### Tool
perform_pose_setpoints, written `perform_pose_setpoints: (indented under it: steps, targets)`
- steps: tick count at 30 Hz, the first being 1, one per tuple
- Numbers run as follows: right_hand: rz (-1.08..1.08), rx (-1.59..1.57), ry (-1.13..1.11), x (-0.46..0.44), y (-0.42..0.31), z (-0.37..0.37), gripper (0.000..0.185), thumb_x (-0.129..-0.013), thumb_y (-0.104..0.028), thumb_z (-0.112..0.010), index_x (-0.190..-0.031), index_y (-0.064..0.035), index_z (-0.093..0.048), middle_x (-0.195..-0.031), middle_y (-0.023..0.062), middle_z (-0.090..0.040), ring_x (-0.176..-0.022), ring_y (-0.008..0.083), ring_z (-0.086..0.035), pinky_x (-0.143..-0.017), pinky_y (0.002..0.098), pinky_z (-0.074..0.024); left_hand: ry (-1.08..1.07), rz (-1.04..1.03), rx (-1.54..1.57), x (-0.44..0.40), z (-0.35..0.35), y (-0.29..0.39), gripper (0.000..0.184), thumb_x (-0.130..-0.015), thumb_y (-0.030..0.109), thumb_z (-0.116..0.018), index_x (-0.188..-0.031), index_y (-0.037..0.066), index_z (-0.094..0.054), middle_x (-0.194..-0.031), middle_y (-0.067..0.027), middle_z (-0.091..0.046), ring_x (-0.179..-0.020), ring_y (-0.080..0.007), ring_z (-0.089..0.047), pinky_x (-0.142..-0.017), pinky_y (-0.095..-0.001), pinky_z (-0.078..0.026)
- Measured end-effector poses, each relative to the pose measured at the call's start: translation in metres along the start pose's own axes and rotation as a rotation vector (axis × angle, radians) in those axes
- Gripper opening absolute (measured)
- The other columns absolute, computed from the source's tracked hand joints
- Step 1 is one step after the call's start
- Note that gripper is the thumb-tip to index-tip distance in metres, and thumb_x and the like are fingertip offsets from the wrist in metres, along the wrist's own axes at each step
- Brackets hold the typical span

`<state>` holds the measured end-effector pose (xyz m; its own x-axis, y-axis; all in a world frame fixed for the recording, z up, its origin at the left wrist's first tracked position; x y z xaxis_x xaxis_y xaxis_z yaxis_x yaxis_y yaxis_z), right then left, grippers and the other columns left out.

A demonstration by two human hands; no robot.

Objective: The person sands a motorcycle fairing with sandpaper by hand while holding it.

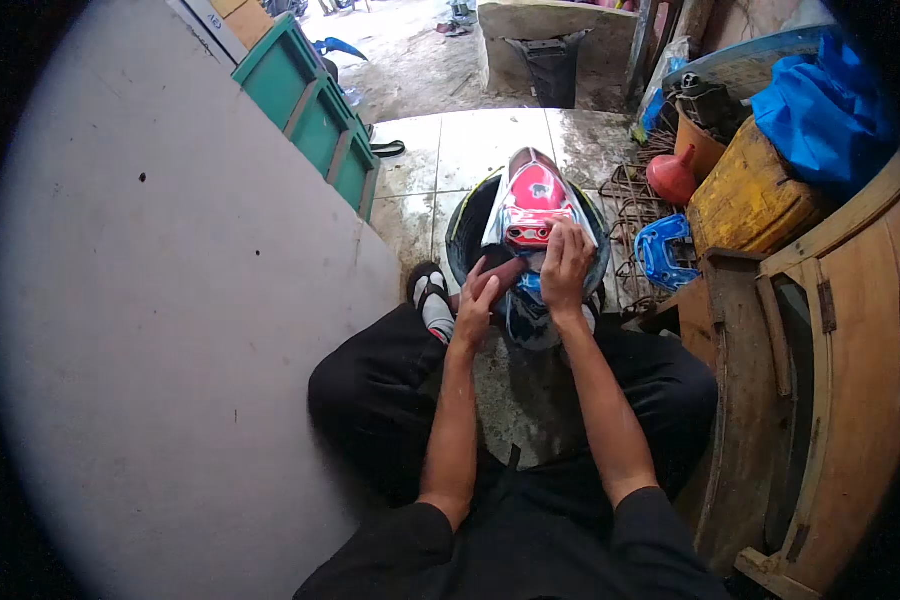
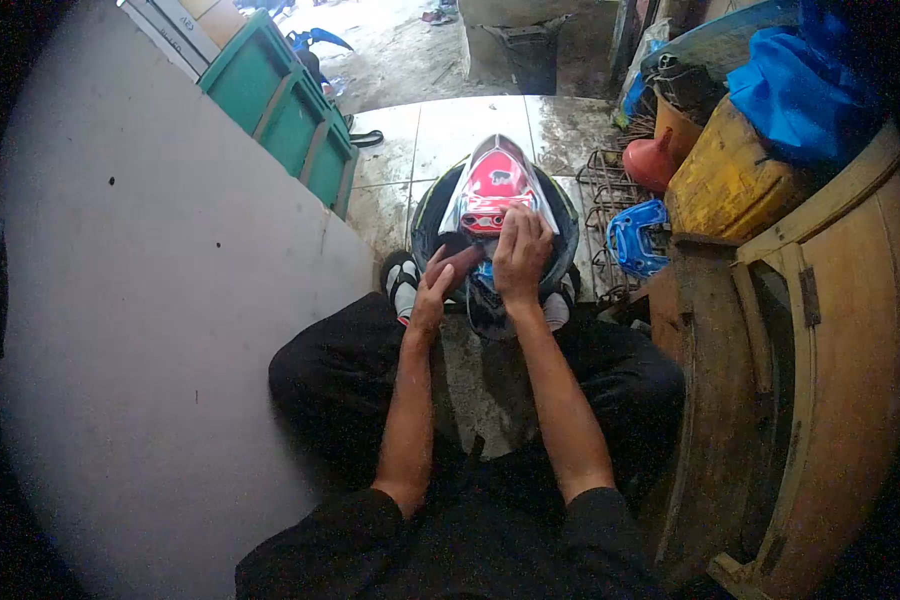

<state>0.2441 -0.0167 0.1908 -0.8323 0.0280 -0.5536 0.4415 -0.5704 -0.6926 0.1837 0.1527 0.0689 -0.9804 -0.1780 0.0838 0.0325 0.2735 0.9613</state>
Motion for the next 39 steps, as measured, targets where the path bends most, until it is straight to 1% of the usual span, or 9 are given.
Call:
perform_pose_setpoints:
  steps: [4, 8, 12, 15, 19, 24, 32, 35, 39]
  targets:
    - [-0.008, 0.038, 0.038, 0.002, 0.006, -0.003, 0.032, -0.106, -0.02, -0.039, -0.114, -0.0003, -0.063, -0.119, 0.014, -0.064, -0.119, 0.0312, -0.054, -0.111, 0.044, -0.0303, 0.082, 0.014, -0.267, -0.015, 0.006, -0.033, 0.077, -0.096, 0.043, -0.064, -0.148, -0.006, -0.039, -0.142, -0.0273, -0.051, -0.133, -0.0316, -0.05, -0.113, -0.0375, -0.036]
    - [-0.008, -0.008, 0.033, 0.0, -0.002, 0.002, 0.032, -0.107, -0.02, -0.04, -0.114, -0.0004, -0.063, -0.119, 0.0135, -0.064, -0.119, 0.0326, -0.054, -0.112, 0.0444, -0.0306, 0.081, -0.057, -0.355, -0.012, 0.008, -0.01, 0.072, -0.097, 0.041, -0.063, -0.144, -0.009, -0.043, -0.142, -0.0252, -0.052, -0.132, -0.0315, -0.05, -0.114, -0.0375, -0.034]
    - [0.014, 0.044, 0.069, 0.002, 0.004, -0.001, 0.033, -0.107, -0.021, -0.037, -0.113, -0.003, -0.064, -0.12, 0.0137, -0.064, -0.119, 0.032, -0.053, -0.11, 0.0431, -0.0306, 0.005, 0.02, -0.06, 0.003, -0.019, 0.015, 0.06, -0.099, 0.031, -0.06, -0.143, -0.008, -0.046, -0.137, -0.0204, -0.057, -0.124, -0.0265, -0.055, -0.113, -0.0355, -0.035]
    - [-0.009, 0.011, 0.057, 0.003, 0.002, -0.001, 0.033, -0.107, -0.021, -0.036, -0.113, -0.0033, -0.064, -0.12, 0.0136, -0.064, -0.121, 0.0317, -0.053, -0.11, 0.0435, -0.0305, 0.184, 0.034, -0.516, 0.001, -0.008, 0.002, 0.064, -0.098, 0.032, -0.062, -0.143, -0.009, -0.045, -0.138, -0.0219, -0.056, -0.126, -0.0286, -0.055, -0.113, -0.038, -0.037]
    - [0.013, 0.016, 0.022, 0.002, 0.003, -0.001, 0.032, -0.107, -0.022, -0.039, -0.114, -0.0022, -0.063, -0.12, 0.0133, -0.063, -0.12, 0.0326, -0.052, -0.112, 0.0444, -0.0297, 0.037, 0.043, -0.03, -0.001, 0.001, 0.006, 0.071, -0.097, 0.035, -0.063, -0.148, -0.009, -0.038, -0.135, -0.0252, -0.057, -0.131, -0.03, -0.052, -0.112, -0.0394, -0.038]
    - [-0.024, -0.027, 0.034, 0.0, -0.001, 0.0, 0.032, -0.107, -0.021, -0.038, -0.114, -0.0017, -0.063, -0.12, 0.0134, -0.063, -0.122, 0.033, -0.052, -0.112, 0.044, -0.0301, 0.121, 0.02, -0.438, -0.004, -0.001, -0.021, 0.073, -0.095, 0.039, -0.066, -0.145, -0.009, -0.04, -0.14, -0.0268, -0.051, -0.129, -0.0325, -0.052, -0.111, -0.0407, -0.039]
    - [-0.033, -0.011, 0.023, 0.0, -0.002, 0.002, 0.032, -0.107, -0.02, -0.036, -0.111, -0.0016, -0.063, -0.119, 0.0139, -0.064, -0.121, 0.0305, -0.054, -0.113, 0.0444, -0.0293, -0.106, -0.077, -0.34, 0.004, -0.025, 0.018, 0.061, -0.099, 0.035, -0.06, -0.143, -0.005, -0.048, -0.136, -0.0271, -0.056, -0.131, -0.0348, -0.051, -0.114, -0.0425, -0.035]
    - [-0.005, -0.013, 0.032, 0.001, -0.002, 0.001, 0.032, -0.107, -0.02, -0.036, -0.112, -0.0015, -0.063, -0.12, 0.0142, -0.063, -0.121, 0.0313, -0.053, -0.113, 0.0443, -0.0292, 0.057, 0.003, -0.469, -0.006, -0.004, -0.025, 0.062, -0.097, 0.038, -0.061, -0.141, -0.005, -0.051, -0.142, -0.0271, -0.052, -0.134, -0.0351, -0.049, -0.114, -0.0412, -0.035]
    - [-0.017, 0.033, 0.017, 0.002, 0.006, -0.003, 0.033, -0.107, -0.021, -0.038, -0.115, -0.0009, -0.063, -0.122, 0.0147, -0.063, -0.121, 0.0326, -0.053, -0.113, 0.0446, -0.0293, -0.018, -0.012, -0.107, -0.002, -0.009, 0.005, 0.065, -0.097, 0.04, -0.063, -0.14, -0.007, -0.05, -0.14, -0.0269, -0.053, -0.134, -0.033, -0.048, -0.113, -0.0398, -0.036]
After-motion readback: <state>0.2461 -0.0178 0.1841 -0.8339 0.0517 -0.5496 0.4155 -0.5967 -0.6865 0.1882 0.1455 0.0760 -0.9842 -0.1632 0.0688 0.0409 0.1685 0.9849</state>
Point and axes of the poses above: each hand's wrist, its own x-axis away from the middle knuckle, its own z-axis out of the back of the hand, y = z × x, the point moved 7 cm from there along -x, towards the middle knuckle
